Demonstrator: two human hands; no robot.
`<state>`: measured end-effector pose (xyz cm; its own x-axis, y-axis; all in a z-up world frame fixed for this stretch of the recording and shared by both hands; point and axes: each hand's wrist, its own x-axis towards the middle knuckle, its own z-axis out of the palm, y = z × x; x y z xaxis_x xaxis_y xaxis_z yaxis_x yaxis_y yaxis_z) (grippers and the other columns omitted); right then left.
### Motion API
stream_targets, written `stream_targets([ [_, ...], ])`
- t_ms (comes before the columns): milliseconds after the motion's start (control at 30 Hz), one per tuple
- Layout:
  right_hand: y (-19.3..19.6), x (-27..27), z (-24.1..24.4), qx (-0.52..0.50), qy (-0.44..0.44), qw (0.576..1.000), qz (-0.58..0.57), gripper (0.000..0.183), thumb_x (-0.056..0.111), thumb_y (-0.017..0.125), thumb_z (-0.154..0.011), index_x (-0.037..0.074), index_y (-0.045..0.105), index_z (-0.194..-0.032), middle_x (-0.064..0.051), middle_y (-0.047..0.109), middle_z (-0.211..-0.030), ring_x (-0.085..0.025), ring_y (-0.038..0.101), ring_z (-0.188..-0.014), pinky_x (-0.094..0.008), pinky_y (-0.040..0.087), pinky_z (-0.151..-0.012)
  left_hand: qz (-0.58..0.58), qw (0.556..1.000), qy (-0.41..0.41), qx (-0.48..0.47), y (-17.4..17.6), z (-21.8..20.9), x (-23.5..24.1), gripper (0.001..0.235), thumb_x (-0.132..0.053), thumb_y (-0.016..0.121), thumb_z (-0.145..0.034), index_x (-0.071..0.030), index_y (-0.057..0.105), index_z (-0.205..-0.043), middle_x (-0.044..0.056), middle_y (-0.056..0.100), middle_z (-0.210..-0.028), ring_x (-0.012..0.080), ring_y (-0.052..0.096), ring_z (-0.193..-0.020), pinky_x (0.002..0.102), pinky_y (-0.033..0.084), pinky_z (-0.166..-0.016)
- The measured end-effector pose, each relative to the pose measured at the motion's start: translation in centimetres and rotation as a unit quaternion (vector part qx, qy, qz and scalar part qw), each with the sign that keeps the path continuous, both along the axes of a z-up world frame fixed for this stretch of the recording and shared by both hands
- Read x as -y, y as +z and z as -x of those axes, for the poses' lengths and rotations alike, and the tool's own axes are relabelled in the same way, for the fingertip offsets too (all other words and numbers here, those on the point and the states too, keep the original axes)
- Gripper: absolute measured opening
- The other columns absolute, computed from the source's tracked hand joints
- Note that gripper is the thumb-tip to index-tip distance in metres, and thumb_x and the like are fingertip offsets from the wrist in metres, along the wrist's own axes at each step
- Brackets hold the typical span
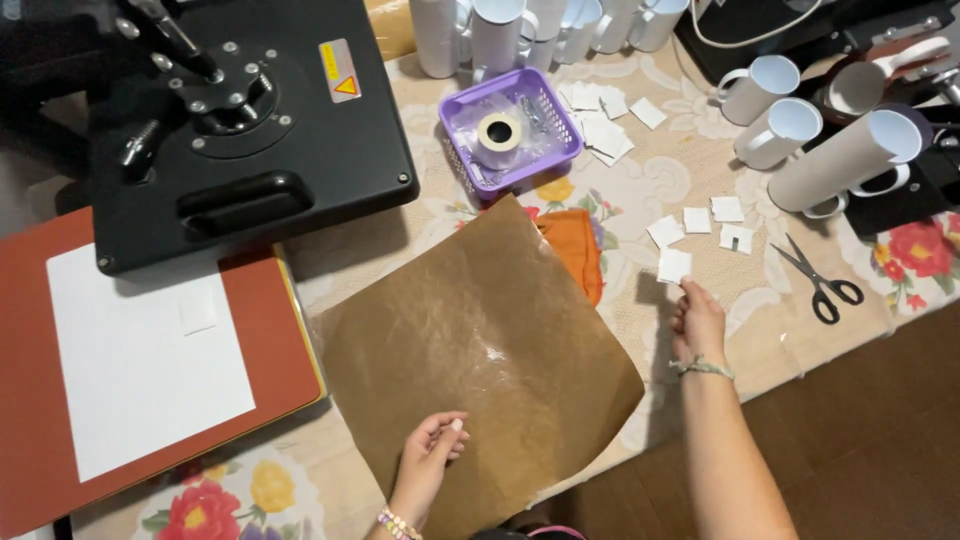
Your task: The person is using a heat press machine to apply heat to small square substrates, likely for sublimation or custom printing.
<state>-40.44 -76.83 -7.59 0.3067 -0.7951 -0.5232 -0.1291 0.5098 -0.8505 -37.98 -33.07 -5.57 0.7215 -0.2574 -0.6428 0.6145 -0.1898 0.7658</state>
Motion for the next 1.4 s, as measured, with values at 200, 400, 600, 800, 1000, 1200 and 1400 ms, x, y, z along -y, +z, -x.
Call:
stream_targets([
  [200, -5.1, 7.0, -0.8, -0.092, -0.057, 0.993, 0.038, 0.028, 0.027, 0.074, -0.096, 0.021, 0.054, -0.077, 0.006, 0.049, -0.063, -0.005, 0.036, -0.047, -0.023, 0.024, -0.039, -0.062, 0.997, -0.046, -0.028, -4.0, 2.7, 0.6, 0.021, -0.015, 0.07, -0.091, -0.009, 0.079, -0.109, 0.006, 0.077, -0.088, 0.0129, 0.072, -0.08, 0.023, 0.055, -0.073],
  [400, -6.4, 9.4, -1.7, -0.168, -0.059, 0.982, 0.06, 0.024, 0.031, 0.078, -0.088, 0.017, 0.06, -0.081, 0.005, 0.049, -0.062, -0.009, 0.037, -0.047, -0.028, 0.029, -0.04, -0.059, 0.998, -0.029, -0.01, -6.9, 4.4, -0.5, 0.019, -0.013, 0.07, -0.09, -0.009, 0.08, -0.106, 0.008, 0.078, -0.084, 0.0126, 0.069, -0.072, 0.023, 0.054, -0.067],
  [600, -1.6, 7.9, -0.8, -0.128, -0.045, 0.99, 0.037, 0.028, 0.026, 0.076, -0.093, 0.019, 0.054, -0.075, 0.005, 0.048, -0.058, -0.007, 0.035, -0.041, -0.026, 0.024, -0.035, -0.066, 0.997, -0.048, 0.011, -4.5, 3.6, -1.3, 0.019, -0.015, 0.07, -0.09, -0.01, 0.081, -0.105, 0.005, 0.079, -0.085, 0.0113, 0.071, -0.079, 0.023, 0.055, -0.071],
  [800, -3.1, 8.5, 1.1, -0.01, -0.118, 0.992, 0.041, 0.007, 0.018, 0.071, -0.093, 0.019, 0.065, -0.098, 0.003, 0.057, -0.072, -0.007, 0.064, -0.06, -0.028, 0.056, -0.054, -0.097, 0.989, -0.056, 0.1, -1.0, 2.5, -6.0, 0.016, -0.015, 0.072, -0.087, -0.014, 0.084, -0.098, -0.003, 0.075, -0.077, 0.0038, 0.063, -0.071, 0.017, 0.051, -0.068],
  [1000, 7.1, -12.6, -4.0, 0.07, 0.163, 0.922, 0.345, 0.011, 0.02, 0.055, -0.118, 0.016, 0.063, -0.125, 0.007, 0.047, -0.081, 0.0, 0.04, -0.065, -0.018, 0.033, -0.053, -0.155, 0.927, -0.026, 0.34, 7.1, -2.5, -14.8, 0.016, -0.018, 0.066, -0.087, -0.015, 0.081, -0.093, -0.002, 0.08, -0.09, 0.0092, 0.071, -0.072, 0.023, 0.055, -0.061],
  [1200, 16.6, -44.2, -15.1, 0.035, 0.617, 0.72, 0.315, 0.028, 0.022, 0.065, -0.093, 0.015, 0.073, -0.119, -0.005, 0.079, -0.093, -0.011, 0.071, -0.064, -0.021, 0.059, -0.054, -0.115, 0.934, 0.06, 0.331, 9.4, -5.3, -23.2, 0.018, -0.014, 0.065, -0.09, -0.01, 0.08, -0.1, 0.003, 0.08, -0.094, 0.0127, 0.073, -0.08, 0.023, 0.059, -0.065],
  [1400, 9.5, -52.9, -27.0, 0.017, 0.572, 0.499, 0.65, 0.056, 0.028, 0.069, -0.089, 0.01, 0.054, -0.14, -0.014, 0.054, -0.146, -0.04, 0.046, -0.134, -0.052, 0.045, -0.106, -0.065, 0.948, 0.056, 0.307, 6.4, -3.0, -28.6, 0.018, -0.021, 0.066, -0.09, -0.012, 0.081, -0.096, 0.001, 0.08, -0.089, 0.0112, 0.073, -0.081, 0.024, 0.055, -0.072],
])
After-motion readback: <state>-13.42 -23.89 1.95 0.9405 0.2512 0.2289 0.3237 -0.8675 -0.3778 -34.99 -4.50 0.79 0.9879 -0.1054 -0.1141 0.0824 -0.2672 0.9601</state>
